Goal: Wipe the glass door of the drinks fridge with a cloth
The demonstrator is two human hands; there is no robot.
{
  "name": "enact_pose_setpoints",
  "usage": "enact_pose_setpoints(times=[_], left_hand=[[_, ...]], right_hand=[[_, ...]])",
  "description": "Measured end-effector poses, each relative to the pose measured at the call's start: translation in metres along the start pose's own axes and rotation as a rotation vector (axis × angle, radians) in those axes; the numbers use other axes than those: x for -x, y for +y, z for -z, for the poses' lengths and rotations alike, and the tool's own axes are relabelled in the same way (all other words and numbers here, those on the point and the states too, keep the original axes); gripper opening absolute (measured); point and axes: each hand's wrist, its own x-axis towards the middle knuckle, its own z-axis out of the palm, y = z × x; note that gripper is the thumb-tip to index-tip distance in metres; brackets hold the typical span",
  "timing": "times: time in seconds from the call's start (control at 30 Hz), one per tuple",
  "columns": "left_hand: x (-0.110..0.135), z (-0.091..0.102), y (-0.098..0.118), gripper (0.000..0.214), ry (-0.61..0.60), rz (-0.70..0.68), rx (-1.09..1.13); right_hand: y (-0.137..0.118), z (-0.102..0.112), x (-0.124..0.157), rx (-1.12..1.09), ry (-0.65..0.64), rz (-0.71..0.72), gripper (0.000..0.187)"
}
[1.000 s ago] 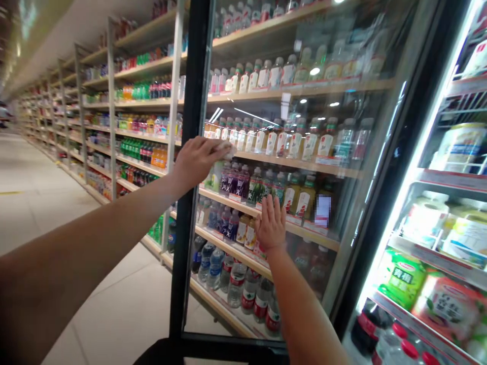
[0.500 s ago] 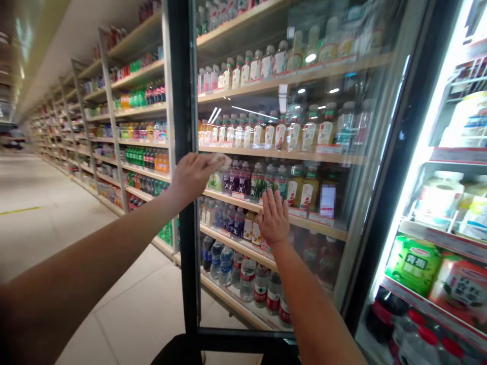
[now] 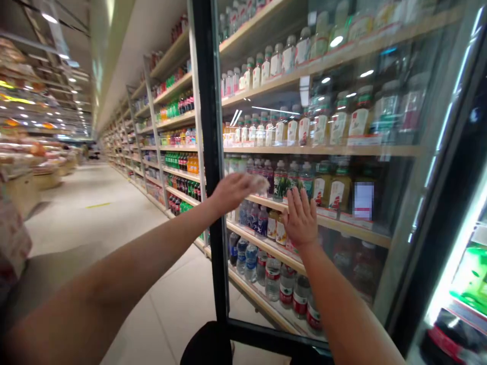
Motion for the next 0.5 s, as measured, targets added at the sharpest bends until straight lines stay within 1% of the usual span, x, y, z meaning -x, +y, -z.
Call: enact_pose_setpoints(times=[0.03, 0.07, 0.1, 0.13, 0.17, 0.23, 0.27, 0.3, 0.33, 0.37, 0.4, 0.47, 0.5], left_hand=[[0.003, -0.001, 0.007, 0.041, -0.053, -0.177, 0.050], [0.003, -0.002, 0.010, 0.039, -0.095, -0.288, 0.079], [-0.001, -0.002, 0.006, 0.038, -0.118, -0.321, 0.082], [-0.007, -0.001, -0.002, 0.039, -0.117, -0.267, 0.058], [-0.016, 0.001, -0.014, 0.040, -0.094, -0.139, 0.014], [-0.035, 0.003, -0.037, 0.044, -0.011, 0.206, -0.066], [-0.042, 0.002, -0.044, 0.046, 0.026, 0.356, -0.087], [-0.046, 0.001, -0.047, 0.048, 0.054, 0.467, -0.095], [-0.047, -0.001, -0.043, 0.049, 0.067, 0.513, -0.093], [-0.045, -0.004, -0.035, 0.050, 0.065, 0.479, -0.080], [-0.041, -0.006, -0.024, 0.049, 0.049, 0.357, -0.055], [-0.033, -0.009, -0.005, 0.047, -0.009, -0.025, 0.005], [-0.032, -0.009, -0.001, 0.045, -0.033, -0.188, 0.026]], right_hand=[[0.000, 0.000, 0.000, -0.006, 0.005, 0.003, 0.068], [0.001, 0.000, 0.001, -0.012, 0.009, 0.006, 0.068], [0.001, -0.001, 0.001, -0.016, 0.011, 0.009, 0.068], [0.001, -0.001, 0.001, -0.018, 0.013, 0.009, 0.068], [0.001, -0.002, 0.002, -0.017, 0.013, 0.009, 0.068], [0.001, -0.002, 0.002, -0.016, 0.010, 0.008, 0.069], [0.001, -0.002, 0.003, -0.019, 0.008, 0.006, 0.069], [0.001, -0.002, 0.003, -0.024, 0.008, 0.004, 0.069], [0.001, -0.002, 0.003, -0.032, 0.007, 0.001, 0.068], [0.001, -0.001, 0.003, -0.040, 0.006, -0.004, 0.068], [0.001, -0.001, 0.003, -0.048, 0.003, -0.008, 0.068], [0.000, 0.000, 0.003, -0.060, -0.006, -0.009, 0.068], [0.000, 0.000, 0.002, -0.064, -0.009, -0.010, 0.068]])
